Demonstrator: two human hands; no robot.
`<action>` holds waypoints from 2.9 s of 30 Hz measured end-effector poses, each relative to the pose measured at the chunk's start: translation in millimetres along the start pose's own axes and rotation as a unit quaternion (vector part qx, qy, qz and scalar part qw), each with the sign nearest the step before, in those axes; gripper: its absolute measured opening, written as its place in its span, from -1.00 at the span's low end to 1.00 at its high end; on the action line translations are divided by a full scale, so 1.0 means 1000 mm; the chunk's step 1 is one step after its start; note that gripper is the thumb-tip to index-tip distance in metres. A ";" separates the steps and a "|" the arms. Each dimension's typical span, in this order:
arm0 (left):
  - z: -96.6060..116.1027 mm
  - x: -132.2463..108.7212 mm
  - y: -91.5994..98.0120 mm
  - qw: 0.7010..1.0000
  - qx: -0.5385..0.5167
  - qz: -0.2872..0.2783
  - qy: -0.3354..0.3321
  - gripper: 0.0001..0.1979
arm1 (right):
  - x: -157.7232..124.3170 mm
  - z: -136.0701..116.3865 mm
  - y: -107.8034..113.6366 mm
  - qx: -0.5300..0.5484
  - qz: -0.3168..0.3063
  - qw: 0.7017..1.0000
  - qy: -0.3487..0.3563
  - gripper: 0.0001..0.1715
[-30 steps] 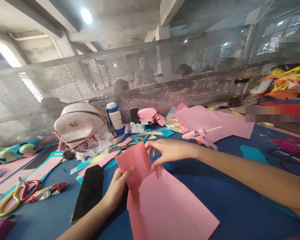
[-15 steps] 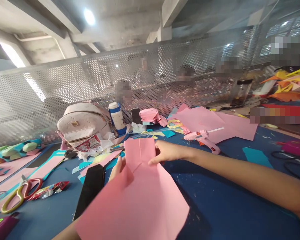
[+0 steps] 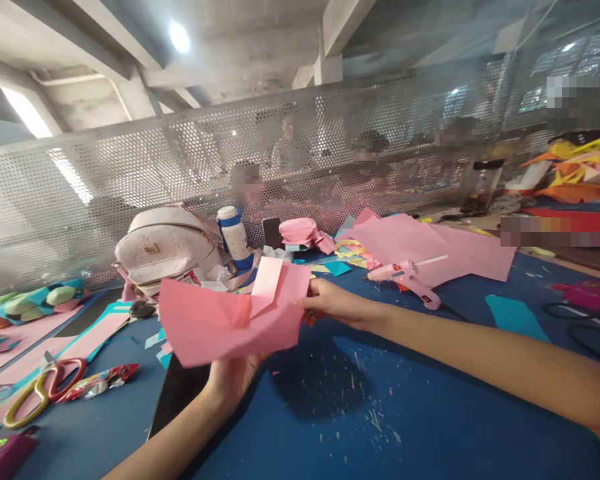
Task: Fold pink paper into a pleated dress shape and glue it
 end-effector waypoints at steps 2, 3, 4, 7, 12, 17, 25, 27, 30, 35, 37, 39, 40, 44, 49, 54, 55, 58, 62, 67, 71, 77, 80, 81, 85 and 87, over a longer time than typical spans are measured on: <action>-0.001 0.002 -0.002 1.000 -0.011 -0.002 0.023 -0.60 | 0.002 0.004 0.001 0.046 0.018 0.999 -0.012 -0.73; -0.001 0.002 -0.003 0.999 -0.015 -0.003 0.035 -0.56 | 0.002 0.006 0.001 0.069 0.027 0.997 -0.017 -0.73; -0.001 0.002 -0.005 0.999 -0.018 -0.005 0.044 -0.51 | 0.003 0.008 0.001 0.091 0.036 0.995 -0.021 -0.72; 0.000 -0.001 -0.009 0.999 0.011 0.005 0.036 -0.45 | 0.004 0.013 -0.001 0.131 0.056 0.989 -0.027 -0.74; 0.001 -0.005 -0.011 0.994 0.110 0.014 -0.001 -0.35 | -0.002 0.025 -0.011 0.184 0.072 0.978 -0.059 -0.84; 0.003 -0.003 -0.006 0.990 0.137 0.026 -0.020 -0.35 | -0.010 0.036 -0.022 0.217 0.070 0.967 -0.117 -0.90; 0.002 -0.001 -0.006 0.986 0.161 0.009 -0.035 -0.37 | -0.014 0.036 -0.029 0.221 0.025 0.962 -0.161 -0.82; 0.004 0.000 0.001 0.975 0.210 0.046 -0.056 -0.33 | -0.015 0.033 -0.030 0.209 0.020 0.965 -0.159 -0.80; 0.020 -0.003 0.007 0.924 0.332 0.095 -0.162 -0.24 | -0.016 0.031 -0.029 0.173 0.026 0.974 -0.143 -0.77; 0.052 -0.024 -0.019 0.691 0.604 0.068 -0.391 -0.25 | -0.016 0.030 -0.027 0.042 0.025 0.995 -0.087 -0.77; 0.058 -0.034 -0.029 0.600 0.660 0.066 -0.447 -0.37 | -0.016 0.027 -0.027 -0.022 0.014 0.998 -0.061 -0.78; 0.061 -0.040 -0.034 0.559 0.682 0.062 -0.467 -0.43 | -0.016 0.022 -0.027 -0.071 0.006 0.997 -0.039 -0.79; 0.061 -0.040 -0.034 0.557 0.690 0.053 -0.460 -0.45 | -0.016 0.017 -0.026 -0.092 0.004 0.995 -0.024 -0.81; 0.054 -0.032 -0.034 0.612 0.702 0.003 -0.365 -0.55 | -0.017 -0.004 -0.028 -0.224 -0.016 0.972 0.065 -0.86; 0.045 -0.026 -0.042 0.594 0.743 -0.046 -0.305 -0.78 | -0.022 -0.009 -0.037 -0.282 -0.073 0.951 0.104 -0.68; 0.041 -0.022 -0.043 0.645 0.706 -0.076 -0.282 -0.86 | -0.022 -0.006 -0.041 -0.296 -0.115 0.941 0.120 -0.81; 0.041 -0.021 -0.042 0.660 0.695 -0.075 -0.275 -0.87 | -0.021 -0.007 -0.041 -0.299 -0.119 0.939 0.124 -0.87; 0.044 -0.018 -0.035 0.707 0.659 -0.044 -0.253 -0.92 | -0.018 -0.008 -0.039 -0.293 -0.133 0.938 0.128 -0.95; 0.051 -0.018 -0.028 0.759 0.606 0.021 -0.236 -0.90 | -0.016 -0.010 -0.036 -0.271 -0.123 0.946 0.130 -0.95; 0.058 -0.021 -0.022 0.803 0.548 0.090 -0.216 -0.91 | -0.025 -0.022 -0.042 -0.305 -0.072 0.926 0.212 -0.86; 0.056 -0.025 -0.015 0.836 0.501 0.135 -0.181 -0.88 | -0.040 -0.036 -0.051 -0.373 -0.034 0.874 0.309 -0.79; 0.045 -0.035 -0.019 0.890 0.423 0.081 -0.148 -0.72 | -0.046 -0.049 -0.050 -0.331 -0.013 0.874 0.356 -0.86; 0.052 -0.039 -0.024 0.887 0.430 0.055 -0.158 -0.69 | -0.045 -0.056 -0.048 -0.289 -0.011 0.891 0.351 -0.89; 0.056 -0.040 -0.026 0.880 0.441 0.050 -0.167 -0.69 | -0.045 -0.058 -0.048 -0.280 -0.010 0.894 0.349 -0.89; 0.075 -0.043 -0.030 0.838 0.484 0.074 -0.242 -0.73 | -0.045 -0.068 -0.043 -0.250 0.014 0.905 0.343 -0.92; 0.086 -0.045 -0.030 0.812 0.486 0.103 -0.306 -0.75 | -0.043 -0.072 -0.036 -0.218 0.035 0.916 0.336 -0.94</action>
Point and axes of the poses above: each hand's wrist, its own x-axis towards the middle knuckle, its own y-axis out of the back of the hand, z = x × y, the point moved 6 cm from there along x, towards the middle knuckle, and after that the axes turned 12 degrees about x, right-handed, at the moved point
